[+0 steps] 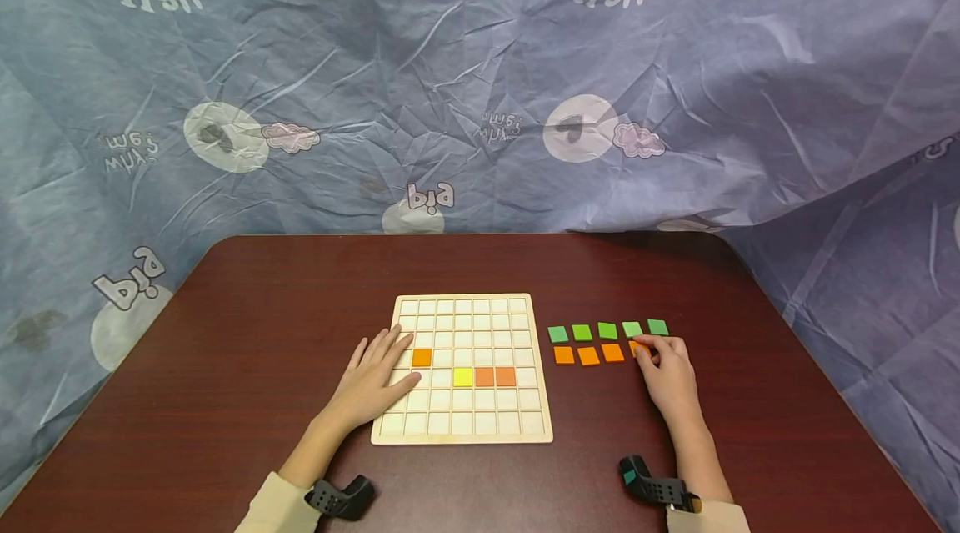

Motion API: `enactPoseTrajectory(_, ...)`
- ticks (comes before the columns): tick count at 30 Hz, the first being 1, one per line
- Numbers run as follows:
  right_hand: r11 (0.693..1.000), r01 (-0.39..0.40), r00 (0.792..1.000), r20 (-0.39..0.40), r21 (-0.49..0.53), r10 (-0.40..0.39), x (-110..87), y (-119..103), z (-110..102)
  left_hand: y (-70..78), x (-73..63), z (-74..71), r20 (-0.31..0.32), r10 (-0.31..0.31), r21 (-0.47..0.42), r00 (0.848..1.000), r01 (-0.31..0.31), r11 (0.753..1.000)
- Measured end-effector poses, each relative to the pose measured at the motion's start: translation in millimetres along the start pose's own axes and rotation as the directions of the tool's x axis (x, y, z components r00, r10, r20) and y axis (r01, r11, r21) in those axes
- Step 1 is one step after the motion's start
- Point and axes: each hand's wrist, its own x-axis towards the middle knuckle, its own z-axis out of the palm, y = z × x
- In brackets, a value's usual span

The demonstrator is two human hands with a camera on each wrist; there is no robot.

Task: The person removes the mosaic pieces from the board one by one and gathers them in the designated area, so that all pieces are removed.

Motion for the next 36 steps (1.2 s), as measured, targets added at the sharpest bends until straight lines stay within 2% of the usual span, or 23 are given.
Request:
enactPoseTrajectory(28, 0.999, -0.049, 0.999, -0.006, 0.004, 0.049, 1.2, 0.5, 0.4, 0.0, 0.2, 0.1, 0.003, -0.001, 0.002, 1.0, 0.001, 1.0)
enactPoseTrajectory(36, 0.999, -0.041, 0.999, -0.014, 0.003, 0.041, 0.7, 0.3, -0.4, -0.2, 0.3, 0.3, -0.002, 0.001, 0.002, 1.0, -0.001, 1.0)
